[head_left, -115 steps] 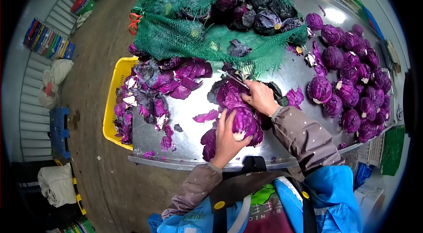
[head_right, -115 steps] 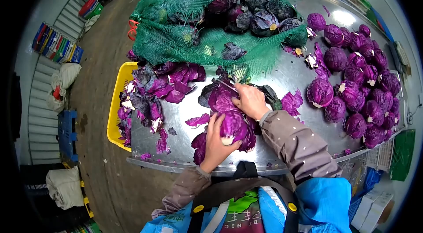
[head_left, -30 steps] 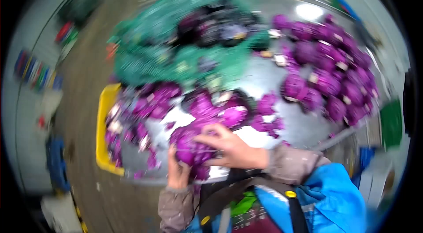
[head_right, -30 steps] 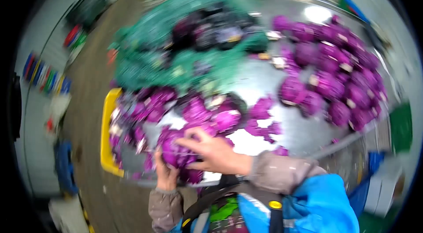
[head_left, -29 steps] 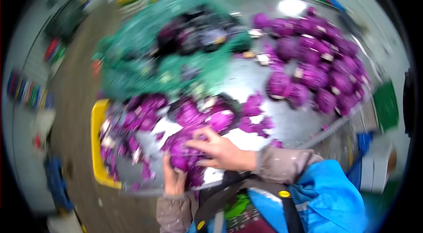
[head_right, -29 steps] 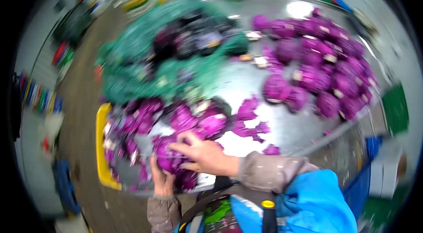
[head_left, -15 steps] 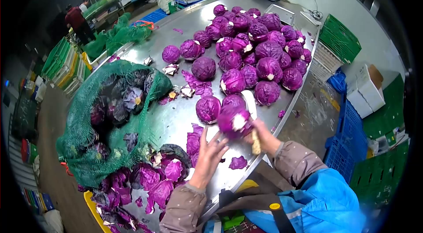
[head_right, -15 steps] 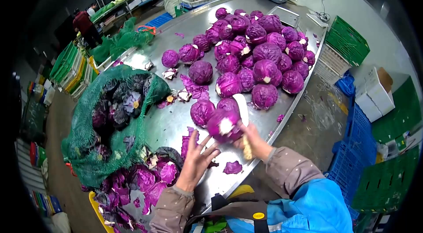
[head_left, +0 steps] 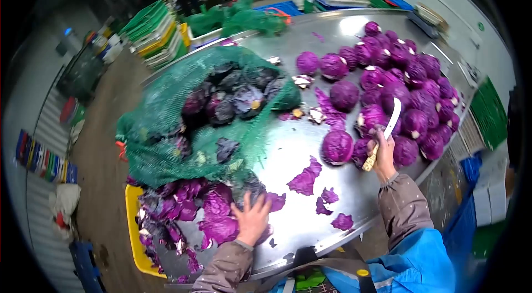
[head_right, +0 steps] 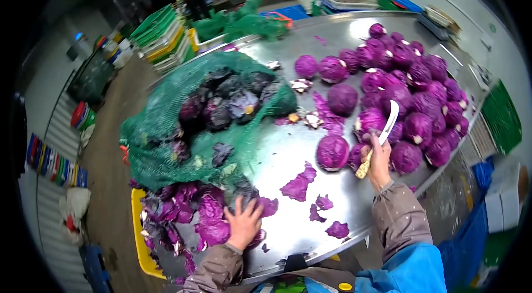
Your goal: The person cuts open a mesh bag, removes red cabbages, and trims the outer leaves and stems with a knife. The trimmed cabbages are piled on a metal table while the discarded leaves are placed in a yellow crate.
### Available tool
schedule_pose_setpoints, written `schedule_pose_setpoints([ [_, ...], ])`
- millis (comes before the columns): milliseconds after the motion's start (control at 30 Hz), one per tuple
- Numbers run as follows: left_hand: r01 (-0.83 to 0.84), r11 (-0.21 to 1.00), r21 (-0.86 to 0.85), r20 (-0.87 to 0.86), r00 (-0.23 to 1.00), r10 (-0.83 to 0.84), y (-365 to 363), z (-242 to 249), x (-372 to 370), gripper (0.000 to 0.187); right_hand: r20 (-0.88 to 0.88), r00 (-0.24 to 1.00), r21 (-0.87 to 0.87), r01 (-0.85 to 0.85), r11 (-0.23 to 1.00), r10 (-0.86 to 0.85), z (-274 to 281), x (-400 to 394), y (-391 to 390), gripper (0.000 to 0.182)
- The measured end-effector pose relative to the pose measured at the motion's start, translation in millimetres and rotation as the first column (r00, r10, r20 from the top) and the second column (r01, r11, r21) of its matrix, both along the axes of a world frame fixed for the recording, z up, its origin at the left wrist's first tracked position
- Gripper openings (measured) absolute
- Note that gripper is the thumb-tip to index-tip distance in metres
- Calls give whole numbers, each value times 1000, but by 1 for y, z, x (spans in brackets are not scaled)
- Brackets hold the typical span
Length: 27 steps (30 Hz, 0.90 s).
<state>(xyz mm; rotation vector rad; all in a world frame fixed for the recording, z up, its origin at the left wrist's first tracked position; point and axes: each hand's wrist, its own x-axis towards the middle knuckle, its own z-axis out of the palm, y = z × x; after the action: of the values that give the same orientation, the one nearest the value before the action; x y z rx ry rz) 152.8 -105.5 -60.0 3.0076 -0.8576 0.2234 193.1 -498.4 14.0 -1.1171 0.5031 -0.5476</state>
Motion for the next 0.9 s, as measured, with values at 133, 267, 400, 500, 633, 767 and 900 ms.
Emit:
schedule_pose_setpoints([
  [133, -294, 956, -2, 14, 956, 294, 122, -8, 4, 41, -25, 960, -154, -280, 948, 279, 17, 42, 72, 18],
  [267, -402, 909, 110, -68, 910, 410, 203, 17, 19, 44, -173, 819, -353, -570, 742, 547, 27, 94, 122, 15],
  [400, -716, 697, 40, -195, 679, 708, 238, 42, 45, 19, -275, 733, -416, -674, 610, 622, 38, 148, 150, 15],
  [500, -654, 737, -167, 32, 744, 668, 220, 96, 71, 9, -364, 748, -594, -646, 480, 556, 23, 207, 156, 27],
  [633, -238, 838, -491, 358, 822, 443, 144, 151, 146, 19, -427, 836, -845, -505, 177, 346, -6, 264, 170, 75],
  [767, -307, 526, -793, -312, 946, 81, 62, 90, 231, 47, -535, 791, -798, -588, 129, 298, -35, 273, 192, 96],
  [900, -754, 81, -651, -740, 608, -289, -8, 13, 293, 69, -458, 803, -761, -576, 298, 381, -35, 263, 186, 85],
])
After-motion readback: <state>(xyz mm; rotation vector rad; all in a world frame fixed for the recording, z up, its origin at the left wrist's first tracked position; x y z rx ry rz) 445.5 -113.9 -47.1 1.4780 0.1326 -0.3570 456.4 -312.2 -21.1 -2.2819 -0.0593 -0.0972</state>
